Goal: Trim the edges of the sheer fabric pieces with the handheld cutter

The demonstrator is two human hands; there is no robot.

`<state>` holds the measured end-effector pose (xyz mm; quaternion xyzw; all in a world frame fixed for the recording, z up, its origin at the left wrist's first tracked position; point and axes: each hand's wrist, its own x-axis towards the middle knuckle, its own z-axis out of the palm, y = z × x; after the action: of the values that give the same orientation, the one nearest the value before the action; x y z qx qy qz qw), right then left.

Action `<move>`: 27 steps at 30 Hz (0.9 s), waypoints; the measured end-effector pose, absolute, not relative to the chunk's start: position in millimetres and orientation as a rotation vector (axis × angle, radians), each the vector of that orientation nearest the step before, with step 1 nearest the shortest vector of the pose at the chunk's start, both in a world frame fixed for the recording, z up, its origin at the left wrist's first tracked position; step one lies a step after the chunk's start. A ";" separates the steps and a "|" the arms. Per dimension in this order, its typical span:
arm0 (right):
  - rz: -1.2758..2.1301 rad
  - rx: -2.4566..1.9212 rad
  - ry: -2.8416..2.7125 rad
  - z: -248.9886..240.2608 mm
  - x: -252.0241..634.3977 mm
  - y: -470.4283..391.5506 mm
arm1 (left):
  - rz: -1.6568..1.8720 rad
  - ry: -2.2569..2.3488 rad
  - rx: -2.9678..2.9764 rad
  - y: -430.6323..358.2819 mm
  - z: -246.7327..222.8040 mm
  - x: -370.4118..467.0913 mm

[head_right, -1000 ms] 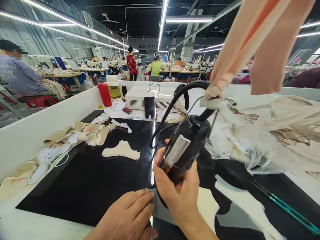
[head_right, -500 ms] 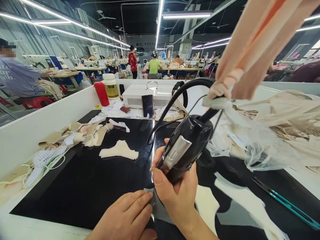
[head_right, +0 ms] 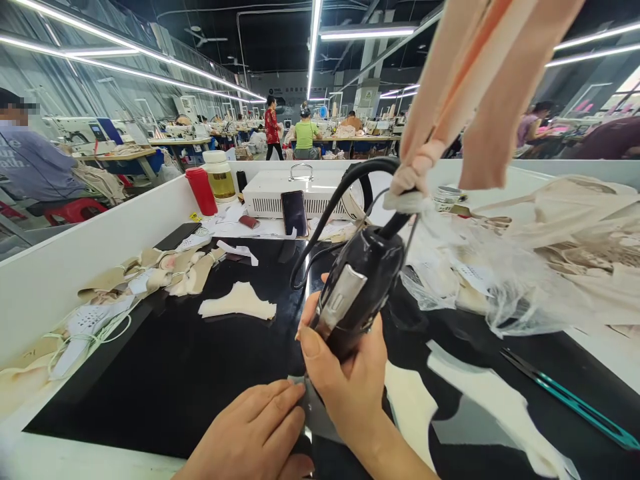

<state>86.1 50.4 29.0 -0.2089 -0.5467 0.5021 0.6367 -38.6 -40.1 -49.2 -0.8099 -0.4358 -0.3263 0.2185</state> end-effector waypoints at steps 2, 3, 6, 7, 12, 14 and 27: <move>1.169 -0.452 -1.221 30.6 83.8 48.9 | -0.920 -1.196 -2.225 -39.5 -48.0 -38.7; 1.179 -0.444 -1.213 31.2 82.4 48.0 | -0.924 -1.189 -2.218 -39.2 -47.1 -38.6; 1.202 -0.448 -1.197 31.3 78.6 45.8 | -0.923 -1.183 -2.216 -38.4 -44.2 -38.2; 1.206 -0.450 -1.196 30.7 77.8 45.4 | -0.923 -1.186 -2.221 -38.2 -43.4 -38.0; 1.166 -0.462 -1.228 27.9 77.6 46.1 | -0.964 -1.188 -2.203 -37.5 -42.6 -36.8; 1.156 -0.474 -1.234 28.2 77.2 46.8 | -0.967 -1.190 -2.198 -37.6 -43.3 -36.7; 1.235 -0.426 -1.211 27.6 67.1 45.1 | -0.988 -1.207 -2.188 -37.4 -46.7 -35.4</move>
<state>67.1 45.1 27.6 -0.1858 -0.5287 0.5388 0.6290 -35.4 -37.4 -46.7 -0.7934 -0.4376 -0.3582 0.2252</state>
